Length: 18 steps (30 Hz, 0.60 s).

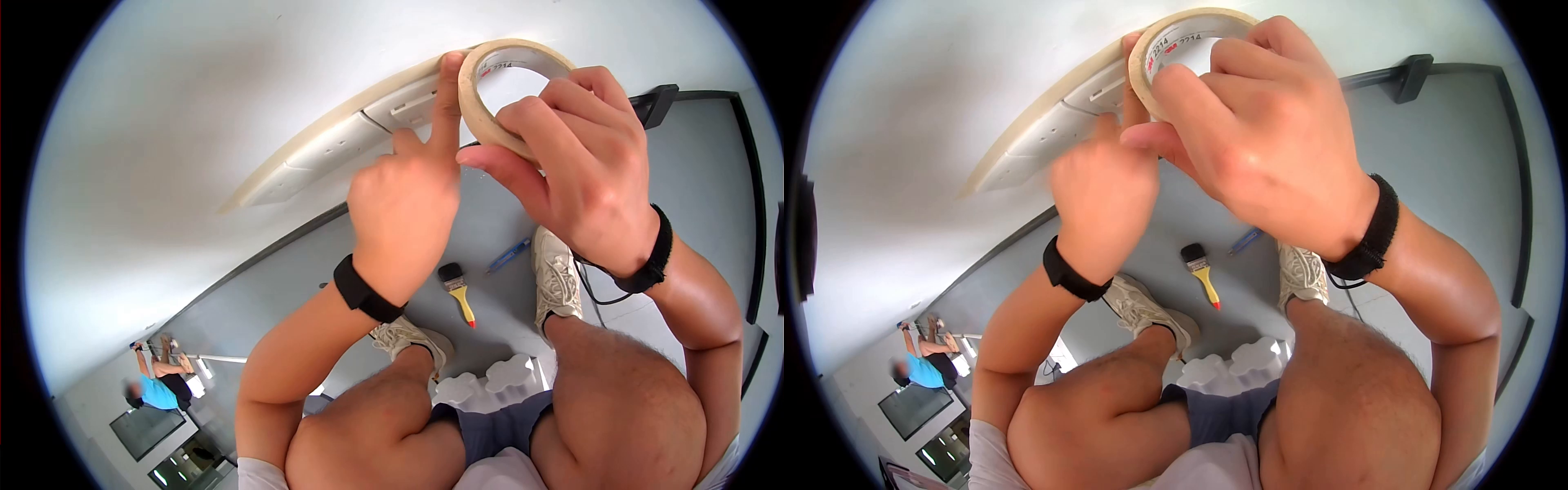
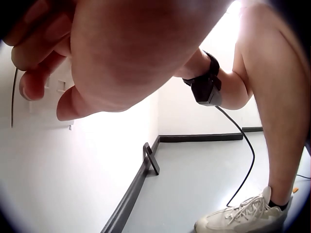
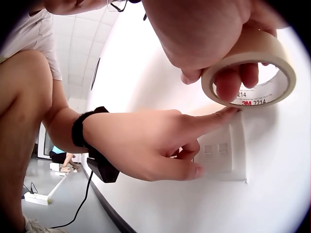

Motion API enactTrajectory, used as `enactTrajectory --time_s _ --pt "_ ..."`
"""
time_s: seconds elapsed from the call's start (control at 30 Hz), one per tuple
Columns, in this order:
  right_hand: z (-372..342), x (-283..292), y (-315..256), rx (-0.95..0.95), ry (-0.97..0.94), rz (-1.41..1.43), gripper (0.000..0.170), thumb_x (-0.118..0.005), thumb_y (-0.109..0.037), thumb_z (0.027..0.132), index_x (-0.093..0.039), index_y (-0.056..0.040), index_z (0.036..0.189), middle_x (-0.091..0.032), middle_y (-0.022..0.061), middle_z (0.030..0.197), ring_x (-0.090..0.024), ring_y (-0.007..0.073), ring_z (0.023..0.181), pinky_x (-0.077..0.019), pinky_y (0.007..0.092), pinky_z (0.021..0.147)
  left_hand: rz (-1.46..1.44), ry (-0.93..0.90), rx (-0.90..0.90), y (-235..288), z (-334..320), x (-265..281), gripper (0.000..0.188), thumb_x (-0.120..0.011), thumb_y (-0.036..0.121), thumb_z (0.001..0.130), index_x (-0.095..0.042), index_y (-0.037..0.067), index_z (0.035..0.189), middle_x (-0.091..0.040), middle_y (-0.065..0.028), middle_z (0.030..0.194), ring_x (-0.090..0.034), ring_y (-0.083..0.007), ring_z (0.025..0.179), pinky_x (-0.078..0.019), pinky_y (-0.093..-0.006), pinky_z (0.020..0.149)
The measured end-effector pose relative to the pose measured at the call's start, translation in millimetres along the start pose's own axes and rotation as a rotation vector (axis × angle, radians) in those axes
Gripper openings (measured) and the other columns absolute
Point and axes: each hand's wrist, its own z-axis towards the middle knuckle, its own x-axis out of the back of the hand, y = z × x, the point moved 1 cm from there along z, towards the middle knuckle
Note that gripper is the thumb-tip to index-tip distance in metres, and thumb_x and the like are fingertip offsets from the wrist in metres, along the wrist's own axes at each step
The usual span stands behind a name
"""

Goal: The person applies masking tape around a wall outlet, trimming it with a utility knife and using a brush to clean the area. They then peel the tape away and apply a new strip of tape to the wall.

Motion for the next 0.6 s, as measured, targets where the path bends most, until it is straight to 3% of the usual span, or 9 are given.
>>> enactTrajectory --time_s 0.03,0.13,0.27,0.37,0.6 --pt "2 4 1 -0.018 -0.109 0.008 0.035 -0.094 -0.028 0.081 -0.068 -0.0063 0.091 -0.059 0.0017 0.069 -0.057 0.0241 0.066 -0.0474 0.0386 0.073 -0.001 0.004 0.004 3 1 -2 0.110 -0.072 0.013 0.082 -0.023 0.025 0.180 -0.051 -0.0030 0.062 -0.048 -0.0179 0.038 -0.0378 -0.0342 0.036" --pt "1 12 3 -0.026 -0.193 0.044 0.033 -0.093 -0.024 0.082 -0.068 -0.0053 0.092 -0.061 0.0028 0.071 -0.058 0.0255 0.067 -0.0486 0.0404 0.076 0.045 0.051 -0.003 10 4 -2 0.112 -0.073 0.013 0.081 -0.021 0.018 0.180 -0.049 -0.0016 0.059 -0.047 -0.0158 0.038 -0.0371 -0.0330 0.035" --pt "-2 21 11 0.034 -0.183 0.083 0.028 -0.091 -0.017 0.083 -0.068 -0.0048 0.092 -0.062 0.0030 0.073 -0.060 0.0253 0.068 -0.0489 0.0418 0.078 0.079 0.006 -0.009 12 5 -13 0.114 -0.073 0.011 0.080 -0.018 0.010 0.179 -0.050 -0.0003 0.057 -0.048 -0.0140 0.038 -0.0369 -0.0322 0.034" --pt "-8 35 11 0.014 -0.305 -0.020 0.025 -0.089 -0.012 0.082 -0.068 -0.0049 0.093 -0.063 0.0038 0.074 -0.062 0.0258 0.071 -0.0493 0.0423 0.078 0.097 0.014 -0.001 17 7 -10 0.116 -0.073 0.010 0.079 -0.015 0.008 0.179 -0.050 -0.0002 0.057 -0.049 -0.0140 0.038 -0.0377 -0.0328 0.034" --pt "-6 40 -1 -0.210 -0.347 -0.231 0.024 -0.089 -0.018 0.088 -0.068 -0.0068 0.091 -0.064 0.0057 0.072 -0.062 0.0275 0.063 -0.0463 0.0394 0.057 0.099 -0.027 0.039 22 8 -12 0.118 -0.074 0.008 0.078 -0.014 0.007 0.179 -0.051 -0.0004 0.056 -0.050 -0.0147 0.038 -0.0395 -0.0343 0.035"
